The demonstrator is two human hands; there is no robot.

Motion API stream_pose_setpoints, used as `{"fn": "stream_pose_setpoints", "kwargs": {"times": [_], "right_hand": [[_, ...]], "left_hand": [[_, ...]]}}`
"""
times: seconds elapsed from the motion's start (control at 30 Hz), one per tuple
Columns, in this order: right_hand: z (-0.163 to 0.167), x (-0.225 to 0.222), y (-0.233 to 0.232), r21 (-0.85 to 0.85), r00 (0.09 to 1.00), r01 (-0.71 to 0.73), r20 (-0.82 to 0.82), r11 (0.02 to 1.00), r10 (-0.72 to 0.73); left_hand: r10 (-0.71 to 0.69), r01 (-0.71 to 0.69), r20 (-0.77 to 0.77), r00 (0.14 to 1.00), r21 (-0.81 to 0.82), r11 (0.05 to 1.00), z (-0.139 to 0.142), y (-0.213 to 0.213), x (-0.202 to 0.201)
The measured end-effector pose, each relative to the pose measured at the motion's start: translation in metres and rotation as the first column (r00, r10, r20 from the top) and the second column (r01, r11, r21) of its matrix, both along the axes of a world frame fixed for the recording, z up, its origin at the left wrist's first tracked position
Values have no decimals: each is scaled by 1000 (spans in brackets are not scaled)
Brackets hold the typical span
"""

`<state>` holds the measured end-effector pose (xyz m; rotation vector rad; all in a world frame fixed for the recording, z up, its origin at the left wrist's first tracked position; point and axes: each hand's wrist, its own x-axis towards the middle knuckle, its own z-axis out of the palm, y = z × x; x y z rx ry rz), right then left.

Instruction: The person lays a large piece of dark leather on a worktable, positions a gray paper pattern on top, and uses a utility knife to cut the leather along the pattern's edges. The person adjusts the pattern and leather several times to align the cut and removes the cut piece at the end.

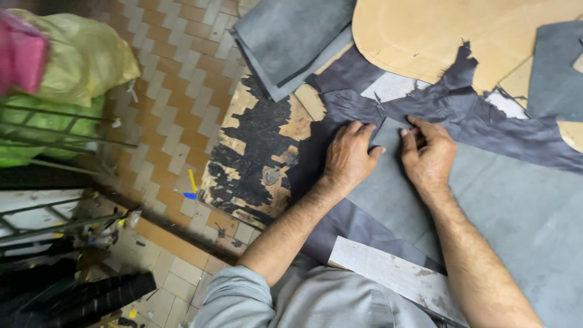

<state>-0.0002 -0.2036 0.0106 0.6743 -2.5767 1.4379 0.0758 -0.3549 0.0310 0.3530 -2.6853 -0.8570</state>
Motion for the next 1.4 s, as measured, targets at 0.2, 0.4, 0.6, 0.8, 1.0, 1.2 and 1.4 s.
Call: {"fn": "stream_pose_setpoints", "kwargs": {"times": [0.2, 0.4, 0.6, 0.8, 1.0, 1.2, 1.4], "right_hand": [[-3, 2, -6, 106, 998, 29, -57, 994, -24], [11, -3, -15, 143, 1000, 21, 8, 990, -22], [7, -7, -15, 189, 998, 6, -60, 982, 5], [-2, -10, -11, 174, 1000, 7, -8, 985, -5], [-4, -14, -11, 177, 1000, 1, -4, 984, -1], [-4, -16, -12, 195, 1000, 17, 4, 981, -18], [-3, -19, -15, 195, 1000, 1, 4, 981, -1]], "left_hand": [[-62, 72, -86, 994, 107, 992, -17, -5, -7], [-168, 180, -84, 982, 159, 971, -23, -9, -13], [-334, 339, -74, 940, 340, 877, -24, -36, -27], [-363, 346, -98, 926, -158, 925, -13, -74, -78], [-458, 475, 129, 880, -178, 862, -9, -80, -102], [-489, 490, 136, 861, 28, 871, -17, -83, -107], [-432, 429, 77, 899, 55, 902, -23, -82, -108]]}}
